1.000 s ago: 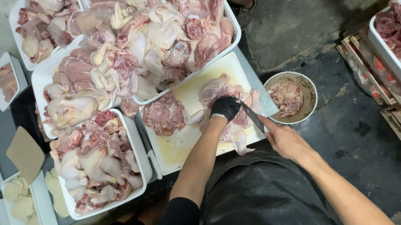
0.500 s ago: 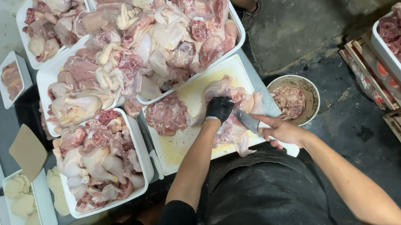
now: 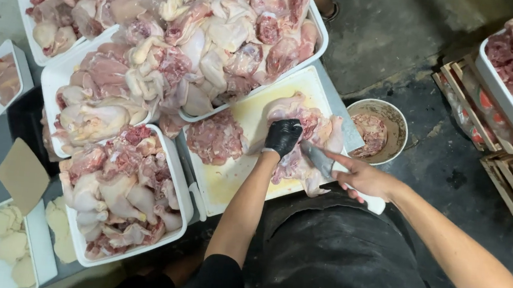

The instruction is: Deboning and portioning raw chicken carcasses using a knife on a cutting board in a food processing environment.

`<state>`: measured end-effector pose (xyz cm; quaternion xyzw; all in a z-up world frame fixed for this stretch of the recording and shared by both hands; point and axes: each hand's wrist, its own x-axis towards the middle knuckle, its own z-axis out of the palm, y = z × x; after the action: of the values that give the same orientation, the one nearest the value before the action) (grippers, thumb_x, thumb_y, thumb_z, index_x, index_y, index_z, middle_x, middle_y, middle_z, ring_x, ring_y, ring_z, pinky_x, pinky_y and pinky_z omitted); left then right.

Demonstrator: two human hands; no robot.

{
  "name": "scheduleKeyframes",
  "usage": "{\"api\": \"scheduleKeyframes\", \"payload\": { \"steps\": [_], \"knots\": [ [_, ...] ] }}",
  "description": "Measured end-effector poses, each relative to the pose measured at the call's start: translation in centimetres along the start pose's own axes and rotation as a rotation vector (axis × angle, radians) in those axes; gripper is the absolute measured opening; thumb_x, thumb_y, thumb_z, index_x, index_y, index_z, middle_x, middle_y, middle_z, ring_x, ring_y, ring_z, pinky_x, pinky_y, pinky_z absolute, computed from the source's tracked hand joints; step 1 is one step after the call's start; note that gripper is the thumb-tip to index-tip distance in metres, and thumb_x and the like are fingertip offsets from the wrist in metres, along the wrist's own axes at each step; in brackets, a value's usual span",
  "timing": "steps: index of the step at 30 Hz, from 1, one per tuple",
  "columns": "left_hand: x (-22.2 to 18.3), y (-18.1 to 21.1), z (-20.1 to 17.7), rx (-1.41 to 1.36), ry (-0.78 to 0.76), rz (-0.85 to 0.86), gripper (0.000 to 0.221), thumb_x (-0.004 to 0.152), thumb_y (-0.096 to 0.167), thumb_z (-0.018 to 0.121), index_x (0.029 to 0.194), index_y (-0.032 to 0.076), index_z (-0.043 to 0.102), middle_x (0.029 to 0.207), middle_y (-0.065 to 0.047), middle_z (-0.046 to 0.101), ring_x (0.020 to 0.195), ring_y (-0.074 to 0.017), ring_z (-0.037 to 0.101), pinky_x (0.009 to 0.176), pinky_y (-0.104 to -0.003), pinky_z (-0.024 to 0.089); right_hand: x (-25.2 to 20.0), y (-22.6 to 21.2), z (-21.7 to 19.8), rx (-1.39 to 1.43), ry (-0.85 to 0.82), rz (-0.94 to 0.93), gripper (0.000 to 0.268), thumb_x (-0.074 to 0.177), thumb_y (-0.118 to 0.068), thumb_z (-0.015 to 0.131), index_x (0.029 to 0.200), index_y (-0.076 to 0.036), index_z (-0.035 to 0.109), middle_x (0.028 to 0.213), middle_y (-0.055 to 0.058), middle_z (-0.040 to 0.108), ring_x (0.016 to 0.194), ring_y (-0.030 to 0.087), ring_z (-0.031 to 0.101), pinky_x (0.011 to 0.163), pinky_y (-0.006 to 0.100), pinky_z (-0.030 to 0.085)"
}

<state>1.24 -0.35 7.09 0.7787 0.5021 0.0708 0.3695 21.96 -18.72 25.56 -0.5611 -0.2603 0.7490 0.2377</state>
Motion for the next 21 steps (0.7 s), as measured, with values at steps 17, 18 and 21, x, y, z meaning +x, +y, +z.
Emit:
{"api": "scheduleKeyframes", "payload": {
  "steps": [17, 18, 21],
  "knots": [
    [-7.5, -6.8, -14.2, 0.286, 1.005, 0.205, 0.044, 0.083, -0.001, 0.068, 0.126, 0.011, 0.071, 0.114, -0.015, 0.072, 0.114, -0.0348, 0.068, 0.103, -0.047, 0.054, -1.1, 4.0, 0.7, -0.412, 0.116, 0.082, 0.069, 0.095, -0.015, 0.067, 0.159, -0.030, 0.045, 0.061, 0.018, 0.066, 0.042, 0.029, 0.068, 0.034, 0.038, 0.061],
    [-7.9, -10.2, -13.9, 0.540, 0.950, 0.128, 0.054, 0.079, 0.005, 0.078, 0.131, 0.013, 0.072, 0.119, -0.015, 0.071, 0.118, -0.0325, 0.067, 0.108, -0.047, 0.053, -1.2, 4.5, 0.6, -0.453, 0.156, 0.080, 0.070, 0.095, -0.018, 0.067, 0.159, -0.035, 0.044, 0.054, 0.018, 0.067, 0.040, 0.030, 0.069, 0.036, 0.039, 0.061],
    [-8.5, -24.0, -10.6, 0.379, 0.602, 0.100, 0.087, 0.072, -0.003, 0.061, 0.156, 0.016, 0.050, 0.164, -0.028, 0.036, 0.150, -0.0473, 0.039, 0.118, -0.055, 0.042, -3.1, 1.8, 1.5, -0.585, 0.081, 0.144, 0.075, 0.102, -0.033, 0.055, 0.169, -0.034, 0.023, 0.058, 0.013, 0.060, 0.052, 0.023, 0.059, 0.069, 0.036, 0.051]
  ]
}}
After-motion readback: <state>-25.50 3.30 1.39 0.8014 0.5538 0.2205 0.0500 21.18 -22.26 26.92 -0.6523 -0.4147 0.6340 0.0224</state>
